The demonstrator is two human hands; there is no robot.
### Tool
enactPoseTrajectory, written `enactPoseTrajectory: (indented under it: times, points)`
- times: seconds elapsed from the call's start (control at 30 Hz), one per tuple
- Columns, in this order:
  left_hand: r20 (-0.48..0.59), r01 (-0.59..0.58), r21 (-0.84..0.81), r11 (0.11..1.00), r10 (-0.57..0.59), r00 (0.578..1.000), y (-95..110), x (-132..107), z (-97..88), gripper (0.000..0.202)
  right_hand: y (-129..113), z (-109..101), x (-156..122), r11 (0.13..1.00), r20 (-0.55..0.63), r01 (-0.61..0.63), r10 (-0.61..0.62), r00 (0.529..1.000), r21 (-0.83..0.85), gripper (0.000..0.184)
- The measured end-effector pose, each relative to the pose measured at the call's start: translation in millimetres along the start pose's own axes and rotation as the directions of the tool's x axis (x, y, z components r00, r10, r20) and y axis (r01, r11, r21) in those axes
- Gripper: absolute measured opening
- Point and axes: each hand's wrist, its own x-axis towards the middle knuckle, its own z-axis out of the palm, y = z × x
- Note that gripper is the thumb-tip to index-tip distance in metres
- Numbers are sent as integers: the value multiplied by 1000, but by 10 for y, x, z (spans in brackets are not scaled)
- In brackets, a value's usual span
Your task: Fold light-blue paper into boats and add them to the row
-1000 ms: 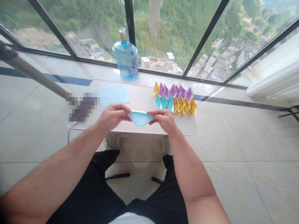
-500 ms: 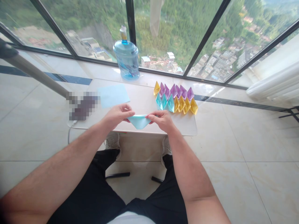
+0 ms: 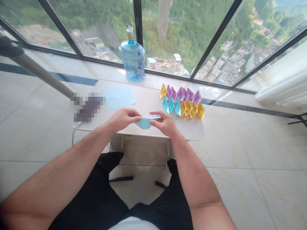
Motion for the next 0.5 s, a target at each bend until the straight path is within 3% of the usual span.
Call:
enactPoseTrajectory:
  times: [0.2,0.5]
  points:
    - [-74,-130,149,980,142,987,27,-33,60,24,-19,68,27,997,-124,-78,75,989,-24,46]
    - [-68,-101,194,976,116,991,92,-78,117,29,11,74,42,1000,-146,-16,15,989,-3,35]
